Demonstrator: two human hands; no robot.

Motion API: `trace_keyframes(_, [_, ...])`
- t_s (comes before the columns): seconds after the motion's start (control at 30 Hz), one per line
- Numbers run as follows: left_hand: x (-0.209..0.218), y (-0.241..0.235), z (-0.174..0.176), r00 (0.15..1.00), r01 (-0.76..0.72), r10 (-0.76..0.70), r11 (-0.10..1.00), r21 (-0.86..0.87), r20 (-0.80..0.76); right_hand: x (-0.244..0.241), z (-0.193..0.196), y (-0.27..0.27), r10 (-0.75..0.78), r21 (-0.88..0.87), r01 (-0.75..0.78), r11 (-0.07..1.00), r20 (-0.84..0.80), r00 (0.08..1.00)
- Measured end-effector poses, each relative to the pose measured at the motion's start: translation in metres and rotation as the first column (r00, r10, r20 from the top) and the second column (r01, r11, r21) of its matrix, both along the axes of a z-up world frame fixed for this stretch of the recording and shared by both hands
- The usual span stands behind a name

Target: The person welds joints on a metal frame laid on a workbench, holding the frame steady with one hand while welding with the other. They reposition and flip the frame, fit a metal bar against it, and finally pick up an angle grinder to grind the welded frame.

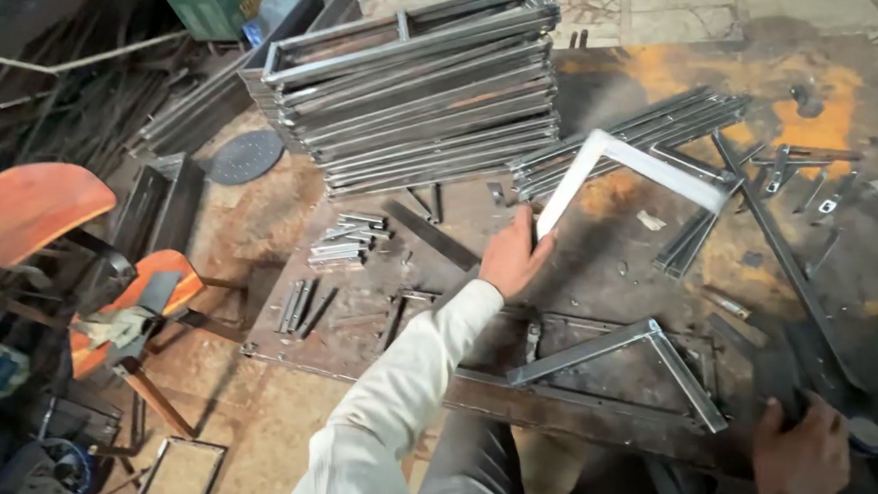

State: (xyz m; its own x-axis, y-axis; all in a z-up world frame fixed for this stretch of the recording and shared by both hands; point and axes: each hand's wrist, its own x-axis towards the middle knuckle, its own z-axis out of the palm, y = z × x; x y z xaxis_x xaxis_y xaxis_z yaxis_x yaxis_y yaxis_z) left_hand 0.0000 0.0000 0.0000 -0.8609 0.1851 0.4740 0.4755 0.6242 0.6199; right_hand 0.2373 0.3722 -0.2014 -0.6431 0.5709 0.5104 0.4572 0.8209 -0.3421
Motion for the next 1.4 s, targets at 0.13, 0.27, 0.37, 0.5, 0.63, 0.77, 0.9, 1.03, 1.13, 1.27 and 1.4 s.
trace_keyframes(0.13, [0.022,-0.002,-0.004,1.0,-0.001,0.0,1.0,-0.03,-0.003,-0.002,-0.019,0.019,0.063,0.002,-0.063,0.998,-0.044,0.997])
trace_keyframes(0.27, [0.018,0.011,-0.05,0.923,0.166,-0.195,0.98,0.113,0.333,-0.009,-0.037,0.034,0.058,-0.005,-0.058,0.998,-0.05,0.997])
trace_keyframes(0.37, [0.041,0.021,-0.051,0.556,0.209,-0.589,0.782,0.588,0.586,-0.005,-0.04,0.037,0.095,-0.019,-0.096,0.995,-0.069,0.993])
trace_keyframes(0.5, [0.065,0.019,-0.027,0.21,0.164,-0.757,0.651,0.741,0.618,-0.004,-0.053,0.044,0.109,0.011,-0.108,0.994,-0.068,0.992])
trace_keyframes(0.63, [0.075,0.016,-0.009,0.145,0.281,-0.654,0.747,0.603,0.743,0.001,-0.036,0.036,0.096,-0.005,-0.096,0.995,-0.072,0.993])
trace_keyframes(0.77, [0.077,0.008,-0.011,0.081,0.308,-0.697,0.697,0.648,0.712,0.003,0.004,0.011,0.078,-0.186,-0.097,0.978,-0.103,0.992])
trace_keyframes(0.9, [0.076,0.002,-0.017,0.079,0.35,-0.696,0.69,0.634,0.714,0.001,0.022,0.002,0.054,-0.259,-0.066,0.964,-0.051,0.997])
trace_keyframes(1.03, [0.078,0.001,-0.012,0.081,0.381,-0.682,0.695,0.61,0.727,0.002,0.023,0.003,0.059,-0.277,-0.066,0.958,-0.034,0.998])
trace_keyframes(1.13, [0.074,0.005,-0.017,0.238,0.51,-0.643,0.721,0.469,0.728,0.002,0.025,0.004,0.086,-0.256,-0.098,0.962,-0.057,0.995])
trace_keyframes(1.27, [0.061,0.008,-0.025,0.8,0.516,-0.374,0.827,-0.222,0.469,-0.007,0.043,0.018,0.129,-0.34,-0.079,0.937,0.125,0.984])
trace_keyframes(1.4, [0.054,0.016,-0.025,0.911,0.384,-0.264,0.823,-0.418,0.317,0.004,0.066,0.038,0.201,-0.526,-0.049,0.849,0.237,0.951])
